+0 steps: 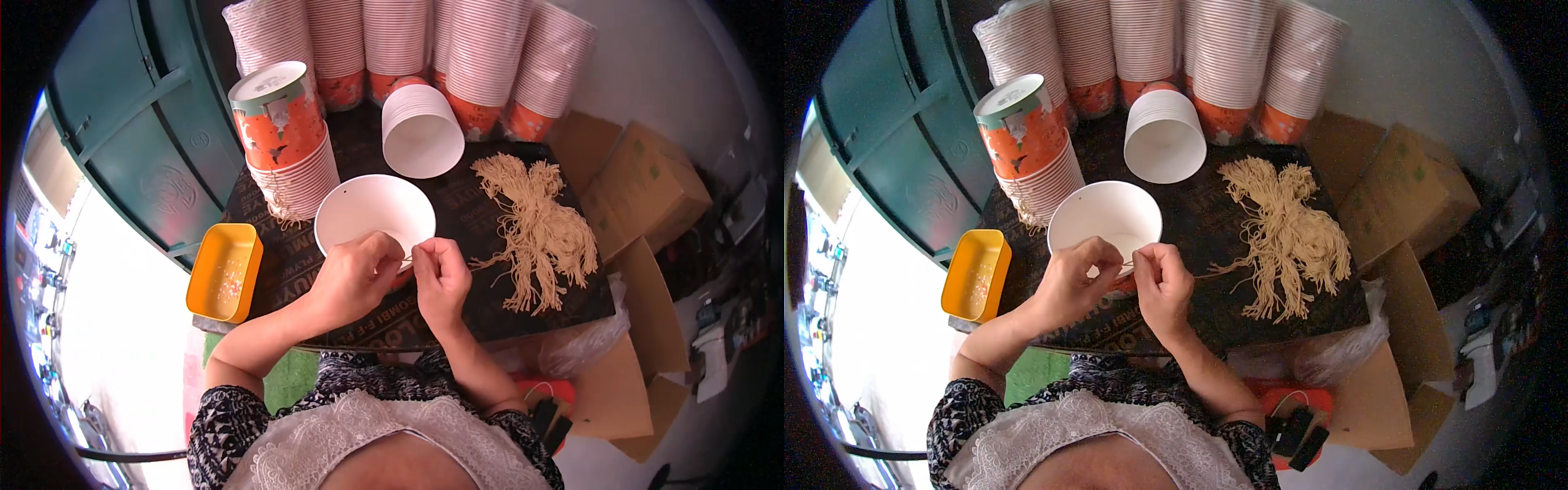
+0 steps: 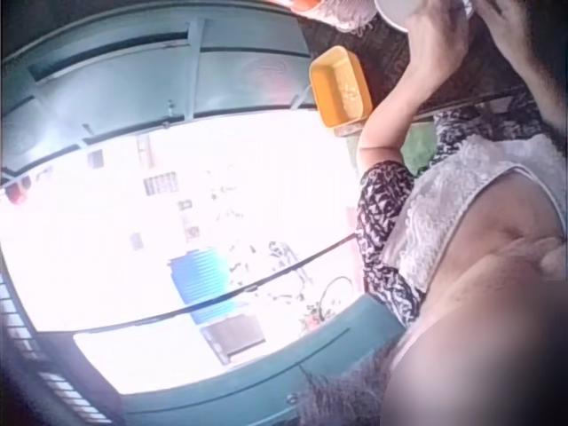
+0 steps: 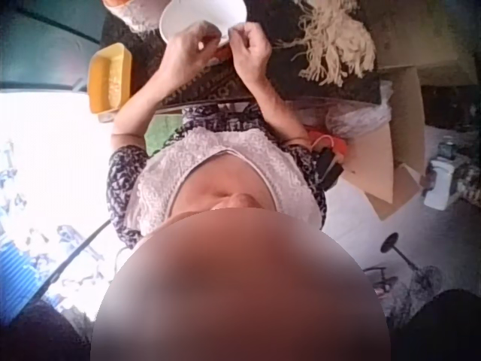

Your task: Attaching thin strings to paper buckets to form handles.

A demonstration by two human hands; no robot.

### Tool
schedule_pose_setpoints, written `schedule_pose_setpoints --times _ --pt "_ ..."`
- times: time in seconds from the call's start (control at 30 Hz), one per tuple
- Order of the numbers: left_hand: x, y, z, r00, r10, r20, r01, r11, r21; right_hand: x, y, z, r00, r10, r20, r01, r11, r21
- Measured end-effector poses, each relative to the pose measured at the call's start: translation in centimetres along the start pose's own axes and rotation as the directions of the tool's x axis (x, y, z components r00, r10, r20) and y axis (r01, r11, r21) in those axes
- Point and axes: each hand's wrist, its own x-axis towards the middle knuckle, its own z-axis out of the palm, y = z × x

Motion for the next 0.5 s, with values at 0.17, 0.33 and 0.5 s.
schedule_pose_setpoints --times 0.17,0.33,0.5 --pt "0.4 0.3 -0.1 0.999 0.036 -0.004 -0.036 0.999 -0.020 0.4 0.0 -0.6 0.994 -0.101 0.037 0.105 0.990 -0.098" --pt "0.7 0.4 0.0 1.000 0.017 -0.009 -0.017 0.999 -0.027 0.7 -0.2 -1.0 0.987 -0.148 0.068 0.156 0.979 -0.130" --pt "1.1 0.5 0.1 1.000 0.008 -0.005 -0.008 1.000 -0.029 0.9 -0.7 -1.5 0.976 -0.181 0.121 0.197 0.971 -0.139"
